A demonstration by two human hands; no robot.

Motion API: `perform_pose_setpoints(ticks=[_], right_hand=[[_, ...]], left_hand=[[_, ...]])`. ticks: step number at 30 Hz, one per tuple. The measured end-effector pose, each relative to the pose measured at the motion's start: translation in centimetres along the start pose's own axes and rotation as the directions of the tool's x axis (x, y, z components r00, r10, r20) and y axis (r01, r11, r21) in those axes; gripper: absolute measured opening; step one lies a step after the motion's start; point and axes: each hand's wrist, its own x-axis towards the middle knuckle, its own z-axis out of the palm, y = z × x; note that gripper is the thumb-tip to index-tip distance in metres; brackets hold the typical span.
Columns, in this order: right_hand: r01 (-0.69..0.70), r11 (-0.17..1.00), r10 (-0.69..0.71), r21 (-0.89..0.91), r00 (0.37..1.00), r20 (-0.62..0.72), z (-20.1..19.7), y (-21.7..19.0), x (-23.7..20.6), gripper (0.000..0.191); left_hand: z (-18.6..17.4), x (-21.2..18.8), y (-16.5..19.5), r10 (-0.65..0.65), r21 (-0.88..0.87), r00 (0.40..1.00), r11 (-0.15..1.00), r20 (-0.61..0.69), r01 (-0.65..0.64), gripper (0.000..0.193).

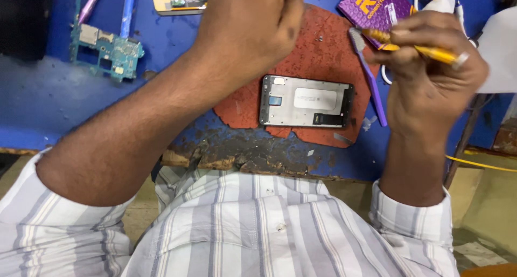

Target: The person uses a screwdriver to fasten screws into the back frame of a smartphone. After securing the screws, the person picks up a display module and aligns it with the phone frame, then closes the device to complete the assembly.

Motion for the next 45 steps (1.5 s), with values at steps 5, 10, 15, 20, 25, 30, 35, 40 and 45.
perform_pose_setpoints(ticks=[5,10,15,20,25,30,35,40,45], right_hand=[[-0.124,0.987,0.133,0.106,0.988,-0.078,2.8,0.8,0.3,0.031],[-0.071,0.995,0.072,0.067,0.997,-0.017,3.8,2.2,0.7,0.036],[-0.020,1.000,0.020,-0.010,0.999,0.042,4.3,3.3,1.0,0.038],[-0.062,0.997,0.062,0.050,0.998,0.004,4.1,2.7,0.4,0.038],[-0.021,0.986,0.038,0.166,0.994,-0.103,3.8,1.1,-0.6,0.043],[-0.011,0.978,0.042,0.209,0.989,-0.143,3.7,0.5,-1.0,0.047],[0.002,0.977,0.030,0.214,0.988,-0.149,3.7,0.6,-1.4,0.046],[0.020,0.991,-0.002,0.136,0.991,-0.135,3.4,0.4,-1.9,0.046],[0.065,0.996,-0.058,0.069,0.994,-0.091,3.4,0.5,-1.8,0.044]], left_hand=[[-1.2,0.3,1.1,0.042,-0.055,0.999,0.998,0.021,-0.040,0.009],[-1.6,0.3,1.7,0.060,-0.054,0.997,0.997,0.043,-0.057,0.006],[-1.5,0.1,1.5,0.060,-0.052,0.997,0.997,0.051,-0.058,0.009],[-1.2,-0.3,1.3,0.057,-0.033,0.997,0.998,0.058,-0.055,0.010],[-0.4,-0.5,0.9,-0.010,-0.131,0.983,0.991,0.186,0.035,0.015],[0.5,-0.7,0.8,0.005,-0.287,0.957,0.954,0.291,0.082,0.026],[0.7,-1.0,0.7,0.005,-0.261,0.961,0.963,0.276,0.070,0.021],[0.6,-1.0,0.5,0.024,-0.260,0.969,0.965,0.247,0.043,0.021],[0.6,-1.0,0.5,0.020,-0.243,0.969,0.969,0.246,0.042,0.021]])
